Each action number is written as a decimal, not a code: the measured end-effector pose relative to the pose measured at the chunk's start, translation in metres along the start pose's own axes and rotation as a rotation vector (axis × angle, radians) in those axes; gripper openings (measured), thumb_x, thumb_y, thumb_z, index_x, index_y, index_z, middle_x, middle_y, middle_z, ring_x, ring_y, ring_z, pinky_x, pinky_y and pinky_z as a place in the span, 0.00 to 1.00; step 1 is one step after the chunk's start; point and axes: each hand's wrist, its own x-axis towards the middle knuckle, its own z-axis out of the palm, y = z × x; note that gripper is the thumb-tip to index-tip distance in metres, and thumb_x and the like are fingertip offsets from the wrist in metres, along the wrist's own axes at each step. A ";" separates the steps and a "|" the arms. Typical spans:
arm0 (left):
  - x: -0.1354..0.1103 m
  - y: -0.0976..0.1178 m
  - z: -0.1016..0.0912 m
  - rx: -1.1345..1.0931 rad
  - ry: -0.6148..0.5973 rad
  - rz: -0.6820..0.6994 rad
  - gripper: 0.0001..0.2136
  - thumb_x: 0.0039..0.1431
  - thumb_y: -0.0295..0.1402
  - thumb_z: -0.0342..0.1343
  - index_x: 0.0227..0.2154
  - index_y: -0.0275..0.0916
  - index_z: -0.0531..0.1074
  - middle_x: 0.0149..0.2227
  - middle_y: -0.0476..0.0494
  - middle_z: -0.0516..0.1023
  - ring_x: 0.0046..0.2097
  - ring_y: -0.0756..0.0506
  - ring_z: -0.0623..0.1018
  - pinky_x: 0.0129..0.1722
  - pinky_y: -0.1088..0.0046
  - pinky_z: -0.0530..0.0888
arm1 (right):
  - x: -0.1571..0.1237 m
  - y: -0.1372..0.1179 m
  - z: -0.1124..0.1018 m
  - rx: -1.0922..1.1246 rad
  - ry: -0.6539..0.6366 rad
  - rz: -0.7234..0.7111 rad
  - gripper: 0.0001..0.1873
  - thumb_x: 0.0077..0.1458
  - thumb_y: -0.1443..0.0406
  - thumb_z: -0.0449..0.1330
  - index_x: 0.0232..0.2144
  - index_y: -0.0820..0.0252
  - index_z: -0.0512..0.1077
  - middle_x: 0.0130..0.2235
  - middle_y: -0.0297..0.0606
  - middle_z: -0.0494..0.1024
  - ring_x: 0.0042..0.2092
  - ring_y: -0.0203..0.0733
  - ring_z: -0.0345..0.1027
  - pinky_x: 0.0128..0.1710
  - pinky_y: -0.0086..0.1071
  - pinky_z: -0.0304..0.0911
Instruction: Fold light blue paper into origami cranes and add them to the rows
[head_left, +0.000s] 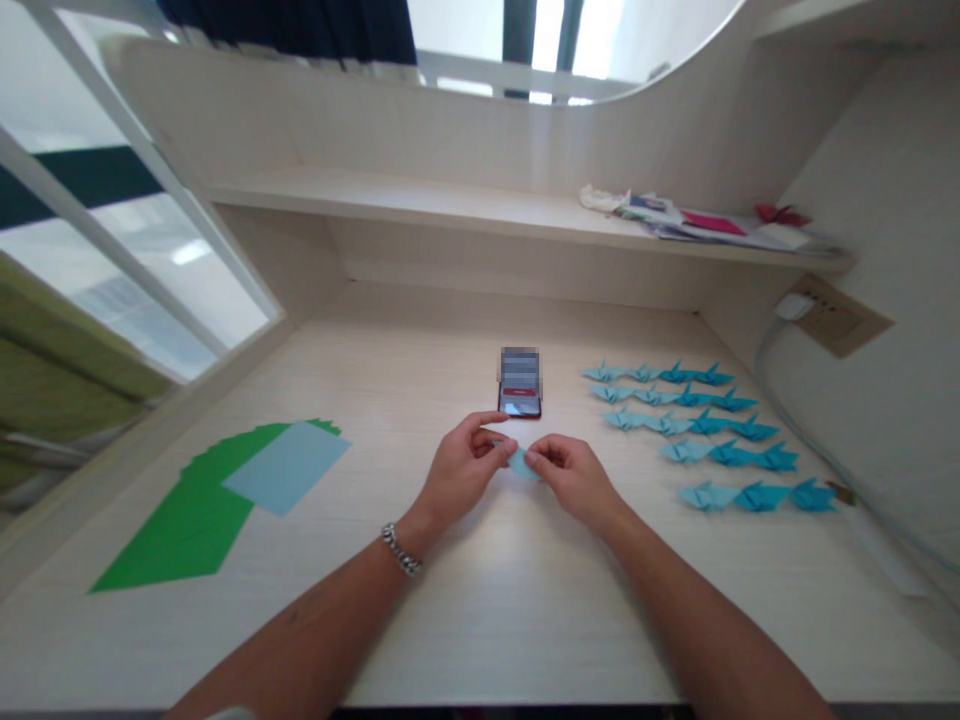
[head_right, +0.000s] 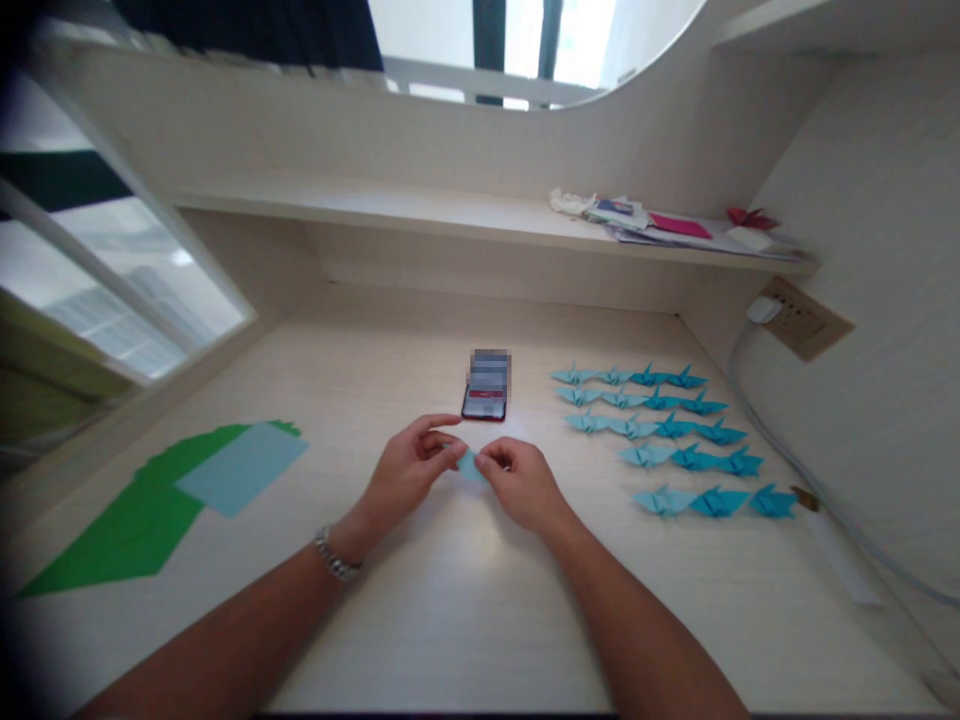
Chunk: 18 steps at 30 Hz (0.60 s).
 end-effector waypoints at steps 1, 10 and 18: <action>0.000 0.000 0.001 -0.020 -0.005 -0.014 0.18 0.50 0.34 0.61 0.44 0.36 0.68 0.31 0.45 0.77 0.33 0.48 0.77 0.34 0.71 0.73 | 0.001 0.000 0.000 0.021 0.028 0.003 0.10 0.50 0.59 0.60 0.26 0.62 0.72 0.25 0.34 0.73 0.28 0.35 0.63 0.28 0.29 0.58; -0.003 -0.003 0.006 0.137 -0.118 -0.023 0.10 0.51 0.38 0.60 0.29 0.35 0.74 0.30 0.43 0.77 0.32 0.47 0.75 0.34 0.70 0.72 | 0.005 0.001 0.003 0.244 0.126 0.031 0.13 0.46 0.56 0.62 0.26 0.61 0.73 0.26 0.36 0.75 0.28 0.37 0.66 0.31 0.31 0.62; 0.000 0.003 0.005 0.015 -0.046 -0.037 0.09 0.53 0.36 0.58 0.29 0.34 0.73 0.28 0.44 0.77 0.31 0.49 0.75 0.33 0.73 0.73 | 0.002 -0.003 0.004 0.305 -0.031 0.102 0.11 0.43 0.60 0.64 0.27 0.63 0.73 0.26 0.36 0.76 0.28 0.36 0.68 0.29 0.29 0.62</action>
